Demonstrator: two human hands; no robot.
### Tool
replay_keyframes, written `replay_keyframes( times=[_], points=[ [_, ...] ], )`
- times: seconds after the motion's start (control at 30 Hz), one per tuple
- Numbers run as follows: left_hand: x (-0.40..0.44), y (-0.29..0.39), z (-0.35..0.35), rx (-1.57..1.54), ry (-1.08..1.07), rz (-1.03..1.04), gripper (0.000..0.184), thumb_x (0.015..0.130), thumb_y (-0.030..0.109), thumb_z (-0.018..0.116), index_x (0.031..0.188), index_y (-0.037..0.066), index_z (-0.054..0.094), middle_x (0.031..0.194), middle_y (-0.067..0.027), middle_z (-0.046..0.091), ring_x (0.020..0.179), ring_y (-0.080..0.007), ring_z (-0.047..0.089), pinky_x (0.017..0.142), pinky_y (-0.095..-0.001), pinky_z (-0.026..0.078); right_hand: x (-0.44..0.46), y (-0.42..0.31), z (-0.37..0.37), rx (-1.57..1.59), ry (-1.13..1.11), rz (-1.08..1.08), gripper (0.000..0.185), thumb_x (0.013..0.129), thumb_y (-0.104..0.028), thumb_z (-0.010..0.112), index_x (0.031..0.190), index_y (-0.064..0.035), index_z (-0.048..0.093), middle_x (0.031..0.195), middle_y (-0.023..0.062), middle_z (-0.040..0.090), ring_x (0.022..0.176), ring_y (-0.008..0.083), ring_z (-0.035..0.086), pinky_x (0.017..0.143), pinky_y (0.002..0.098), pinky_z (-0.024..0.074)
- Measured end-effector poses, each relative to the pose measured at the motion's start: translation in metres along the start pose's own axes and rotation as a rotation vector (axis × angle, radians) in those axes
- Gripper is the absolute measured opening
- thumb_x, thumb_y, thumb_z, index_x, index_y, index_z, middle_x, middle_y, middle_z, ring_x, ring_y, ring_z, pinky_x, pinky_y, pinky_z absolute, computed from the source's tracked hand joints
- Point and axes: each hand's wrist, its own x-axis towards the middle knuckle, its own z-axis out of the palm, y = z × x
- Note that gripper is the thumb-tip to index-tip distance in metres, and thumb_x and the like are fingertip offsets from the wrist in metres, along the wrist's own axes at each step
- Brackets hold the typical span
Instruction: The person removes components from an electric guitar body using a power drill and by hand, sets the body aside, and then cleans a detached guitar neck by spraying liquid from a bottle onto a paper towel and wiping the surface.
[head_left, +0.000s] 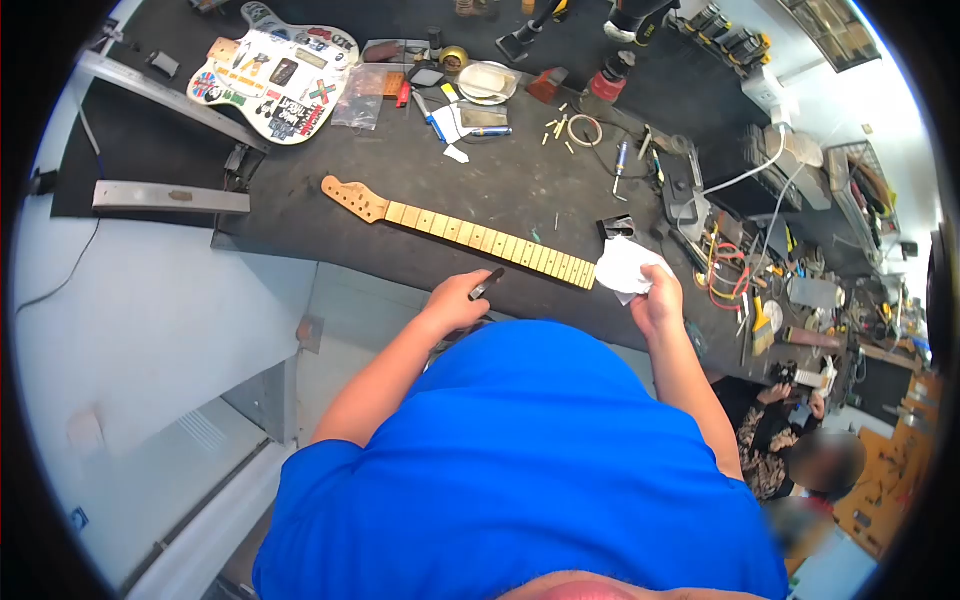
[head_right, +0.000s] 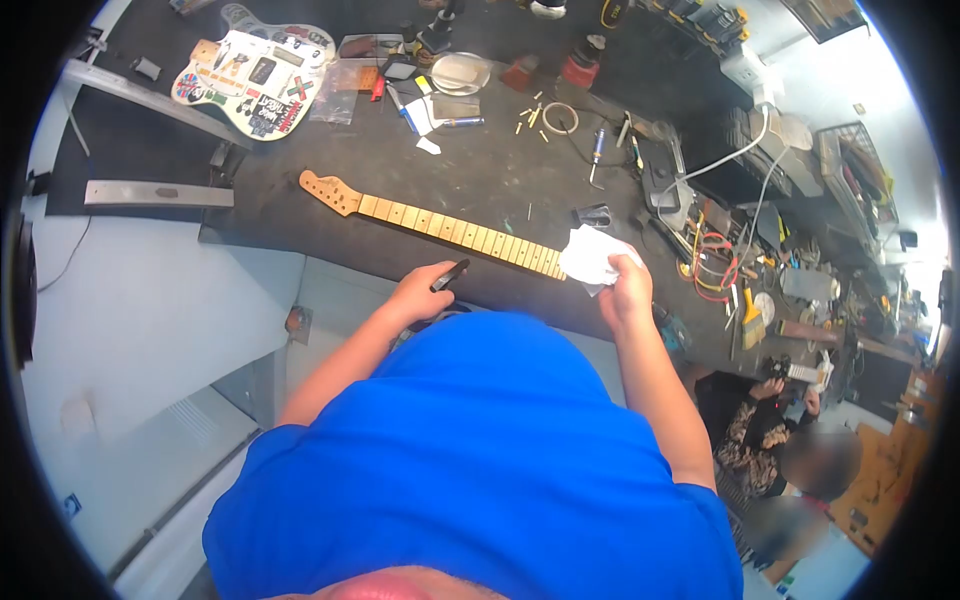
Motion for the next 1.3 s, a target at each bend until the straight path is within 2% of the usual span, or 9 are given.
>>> replay_keyframes(
  times=[0.17, 0.23, 0.3, 0.43, 0.6, 0.7, 0.93, 1.2, 1.3],
  points=[
    [0.000, -0.047, -0.032, 0.085, 0.479, -0.121, 0.023, 0.078, 0.015, 0.070, 0.099, 0.006, 0.071, 0.101, -0.0185, 0.076, 0.091, -0.0410, 0.073, 0.080, -0.0463, 0.057, 0.009, -0.016, -0.033, -0.057, -0.030, 0.044, 0.042, 0.091, -0.001, 0.050, 0.132, 0.0048, 0.058, 0.130, 0.0205, 0.065, 0.121, 0.0343, 0.066, 0.108, 0.0483, 0.0543],
    [-0.014, -0.106, -0.096, -0.169, 0.705, -0.222, 0.024, 0.082, 0.007, 0.066, 0.105, 0.004, 0.070, 0.084, -0.0085, 0.071, 0.074, -0.0141, 0.063, 0.071, -0.0326, 0.052, 0.016, -0.016, -0.058, -0.082, -0.074, 0.096, 0.042, 0.091, -0.001, 0.050, 0.132, 0.0047, 0.058, 0.129, 0.0204, 0.066, 0.121, 0.0342, 0.067, 0.107, 0.0482, 0.0543],
    [-0.019, -0.135, -0.122, -0.227, 0.899, -0.128, 0.017, 0.087, 0.007, 0.065, 0.103, 0.006, 0.069, 0.081, -0.0014, 0.066, 0.072, -0.0091, 0.058, 0.065, -0.0289, 0.046, 0.024, -0.015, -0.071, -0.105, -0.099, 0.124, 0.042, 0.090, -0.002, 0.051, 0.132, 0.0045, 0.057, 0.128, 0.0201, 0.066, 0.120, 0.0341, 0.067, 0.107, 0.0480, 0.0543],
    [-0.034, -0.089, -0.104, -0.308, 0.731, -0.380, 0.013, 0.085, 0.009, 0.068, 0.098, 0.008, 0.071, 0.080, 0.0004, 0.066, 0.068, -0.0116, 0.058, 0.063, -0.0300, 0.046, 0.035, -0.009, -0.079, -0.139, -0.136, 0.164, 0.042, 0.090, -0.002, 0.052, 0.131, 0.0037, 0.058, 0.125, 0.0188, 0.066, 0.119, 0.0333, 0.067, 0.106, 0.0476, 0.0545],
    [-0.044, -0.022, 0.009, -0.321, 0.344, -0.252, 0.034, 0.081, 0.010, 0.068, 0.114, 0.009, 0.074, 0.085, -0.0003, 0.070, 0.072, -0.0104, 0.063, 0.064, -0.0287, 0.049, 0.032, -0.009, -0.059, -0.126, -0.178, 0.186, 0.040, 0.090, -0.001, 0.052, 0.129, 0.0024, 0.058, 0.124, 0.0174, 0.066, 0.116, 0.0323, 0.067, 0.104, 0.0470, 0.0550],
    [-0.033, -0.024, 0.023, -0.480, 0.488, -0.365, 0.024, 0.081, 0.011, 0.069, 0.104, 0.004, 0.070, 0.078, -0.0022, 0.068, 0.070, -0.0130, 0.062, 0.061, -0.0309, 0.048, 0.031, -0.012, -0.056, -0.168, -0.207, 0.189, 0.039, 0.090, -0.002, 0.052, 0.129, 0.0011, 0.059, 0.124, 0.0176, 0.067, 0.116, 0.0326, 0.068, 0.103, 0.0483, 0.0564],
    [-0.004, -0.112, -0.139, -0.521, 0.969, -0.346, 0.013, 0.082, 0.006, 0.068, 0.095, 0.009, 0.067, 0.083, -0.0019, 0.067, 0.070, -0.0168, 0.060, 0.063, -0.0376, 0.050, 0.037, -0.011, -0.065, -0.239, -0.251, 0.188, 0.039, 0.090, -0.003, 0.051, 0.129, -0.0008, 0.058, 0.125, 0.0179, 0.068, 0.117, 0.0345, 0.070, 0.101, 0.0509, 0.0589],
    [-0.002, -0.052, -0.056, -0.454, 0.420, -0.428, 0.025, 0.075, 0.003, 0.072, 0.099, 0.006, 0.073, 0.093, -0.0039, 0.074, 0.085, -0.0180, 0.068, 0.076, -0.0379, 0.055, 0.024, -0.016, -0.062, -0.213, -0.242, 0.187, 0.041, 0.091, -0.002, 0.052, 0.131, -0.0007, 0.058, 0.125, 0.0180, 0.069, 0.115, 0.0352, 0.071, 0.101, 0.0501, 0.0592],
    [-0.004, -0.020, -0.031, -0.641, 0.464, -0.470, 0.023, 0.077, 0.000, 0.069, 0.100, 0.005, 0.070, 0.088, -0.0056, 0.072, 0.072, -0.0177, 0.067, 0.066, -0.0346, 0.053, 0.027, -0.021, -0.072, -0.193, -0.236, 0.168, 0.041, 0.091, -0.002, 0.052, 0.131, -0.0009, 0.058, 0.125, 0.0180, 0.069, 0.115, 0.0350, 0.071, 0.101, 0.0499, 0.0593]
  ],
)
